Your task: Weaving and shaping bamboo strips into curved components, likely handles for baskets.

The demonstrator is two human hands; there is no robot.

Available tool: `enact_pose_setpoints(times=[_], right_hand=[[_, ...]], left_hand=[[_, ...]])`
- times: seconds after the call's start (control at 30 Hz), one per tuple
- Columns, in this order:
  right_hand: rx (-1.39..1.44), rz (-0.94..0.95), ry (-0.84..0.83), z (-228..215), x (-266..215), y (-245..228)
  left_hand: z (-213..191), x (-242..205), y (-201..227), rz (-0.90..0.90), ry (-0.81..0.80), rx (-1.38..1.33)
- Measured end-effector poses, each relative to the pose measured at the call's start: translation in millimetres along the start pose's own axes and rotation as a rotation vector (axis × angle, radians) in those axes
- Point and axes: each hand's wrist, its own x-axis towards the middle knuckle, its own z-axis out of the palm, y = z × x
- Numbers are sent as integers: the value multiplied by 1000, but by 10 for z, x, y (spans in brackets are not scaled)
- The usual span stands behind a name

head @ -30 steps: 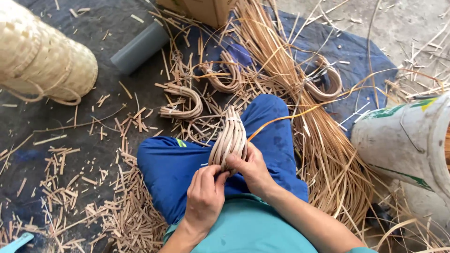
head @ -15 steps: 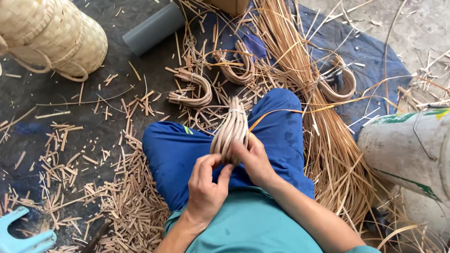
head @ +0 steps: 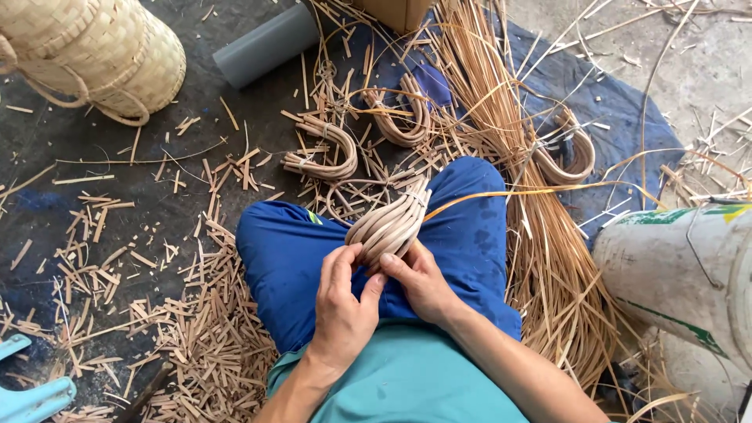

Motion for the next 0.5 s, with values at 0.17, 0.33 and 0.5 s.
enact_pose_setpoints(times=[0.17,0.33,0.5], right_hand=[[8,18,-4,-76,-42,85],[-7,9,142,-123,70,134],[-134,-2,382,40,118,46]], left_hand=[[21,-18,-45,61,-15,77],[40,37,-73,-65,-98,27],[144,-46,-111,-91,-183,-47]])
